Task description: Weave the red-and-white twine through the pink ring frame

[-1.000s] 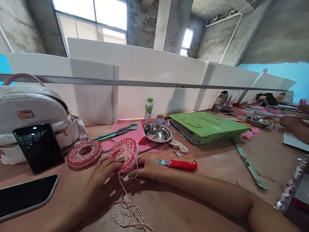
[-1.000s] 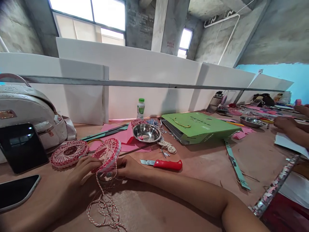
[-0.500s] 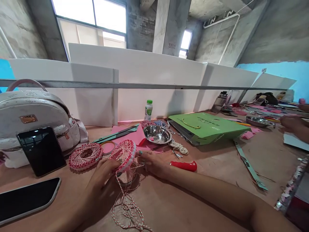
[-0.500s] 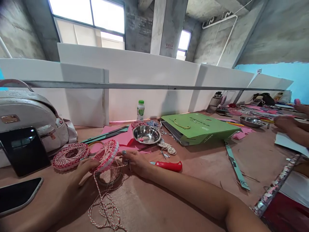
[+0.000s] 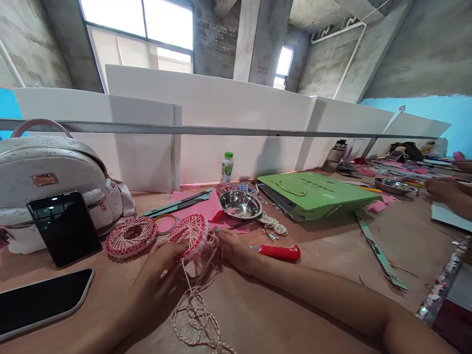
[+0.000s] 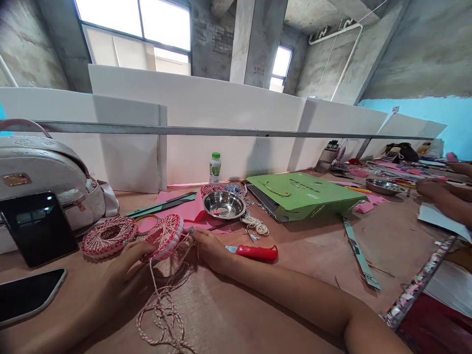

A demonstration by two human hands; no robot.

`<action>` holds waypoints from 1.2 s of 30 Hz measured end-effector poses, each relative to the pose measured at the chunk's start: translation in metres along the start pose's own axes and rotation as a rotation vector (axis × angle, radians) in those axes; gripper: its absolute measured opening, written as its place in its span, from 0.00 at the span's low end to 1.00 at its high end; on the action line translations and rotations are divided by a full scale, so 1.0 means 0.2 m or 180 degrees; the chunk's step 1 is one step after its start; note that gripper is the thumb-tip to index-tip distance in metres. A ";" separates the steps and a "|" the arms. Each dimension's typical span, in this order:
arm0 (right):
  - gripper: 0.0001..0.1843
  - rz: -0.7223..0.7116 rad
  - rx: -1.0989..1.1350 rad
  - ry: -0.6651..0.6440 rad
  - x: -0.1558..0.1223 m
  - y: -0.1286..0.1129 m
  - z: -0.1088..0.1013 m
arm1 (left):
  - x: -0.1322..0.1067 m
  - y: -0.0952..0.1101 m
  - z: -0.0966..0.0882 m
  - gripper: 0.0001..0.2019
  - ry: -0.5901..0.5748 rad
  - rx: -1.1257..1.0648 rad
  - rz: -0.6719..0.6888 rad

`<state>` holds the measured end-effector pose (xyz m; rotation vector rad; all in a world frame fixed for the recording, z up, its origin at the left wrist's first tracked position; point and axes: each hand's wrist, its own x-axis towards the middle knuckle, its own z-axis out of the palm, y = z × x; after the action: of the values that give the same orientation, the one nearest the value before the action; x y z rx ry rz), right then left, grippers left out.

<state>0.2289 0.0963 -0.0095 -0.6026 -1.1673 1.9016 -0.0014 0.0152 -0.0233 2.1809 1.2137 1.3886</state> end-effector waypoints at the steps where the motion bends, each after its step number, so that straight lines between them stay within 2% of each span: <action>1: 0.18 0.0152 0.0339 0.0065 0.01 -0.01 -0.02 | 0.00 0.01 0.00 0.08 0.0006 0.0014 -0.0004; 4: 0.14 0.0436 0.0845 0.0288 0.02 -0.03 -0.09 | 0.00 0.05 0.00 0.08 0.0013 0.0019 0.0007; 8: 0.14 0.0265 0.0821 0.0419 0.01 -0.02 -0.11 | 0.01 0.11 0.00 0.08 0.0134 -0.0115 -0.0054; 11: 0.21 0.0039 0.0237 0.0377 0.00 0.00 -0.08 | 0.02 0.14 -0.01 0.08 0.0154 -0.0133 0.0144; 13: 0.24 -0.0018 -0.0414 0.0148 -0.02 0.00 -0.05 | 0.03 0.15 -0.01 0.07 0.0069 -0.0074 0.0250; 17: 0.21 0.0160 -0.1501 -0.0646 -0.08 -0.03 0.00 | 0.05 0.16 -0.01 0.07 -0.0005 0.0012 0.0066; 18: 0.20 0.0187 -0.1677 -0.0746 -0.09 -0.03 0.01 | 0.05 0.16 -0.01 0.07 -0.0004 0.0019 0.0050; 20: 0.18 0.0130 -0.1826 -0.0682 -0.10 -0.02 0.02 | 0.06 0.16 -0.01 0.09 -0.0017 0.0055 0.0126; 22: 0.19 -0.0074 -0.1571 -0.0325 -0.09 -0.01 0.02 | 0.06 0.16 -0.01 0.09 -0.0052 0.0141 0.0200; 24: 0.20 -0.0265 -0.0914 0.0161 -0.07 0.01 -0.01 | 0.05 0.16 -0.01 0.09 -0.0003 0.0189 0.0194; 26: 0.21 -0.0276 -0.0197 0.0593 -0.05 0.00 -0.04 | 0.04 0.15 0.00 0.10 0.0122 0.0149 0.0151; 28: 0.23 -0.0148 0.0203 0.0801 -0.02 -0.02 -0.08 | 0.03 0.13 0.01 0.12 0.0193 0.0121 0.0125; 32: 0.23 0.0004 0.0241 0.0699 0.00 -0.05 -0.09 | 0.02 0.12 0.01 0.11 0.0016 0.0185 0.0205; 34: 0.21 -0.0128 -0.0192 0.0475 -0.01 -0.05 -0.06 | 0.03 0.13 0.00 0.09 -0.0044 0.0183 0.0259; 36: 0.21 -0.0257 -0.0931 0.0128 -0.02 -0.04 -0.02 | 0.04 0.13 0.00 0.08 -0.0007 0.0206 0.0279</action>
<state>0.2376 0.0975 -0.0047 -0.7351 -1.4345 1.6561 0.0126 0.0058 -0.0028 2.3047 1.1912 1.3986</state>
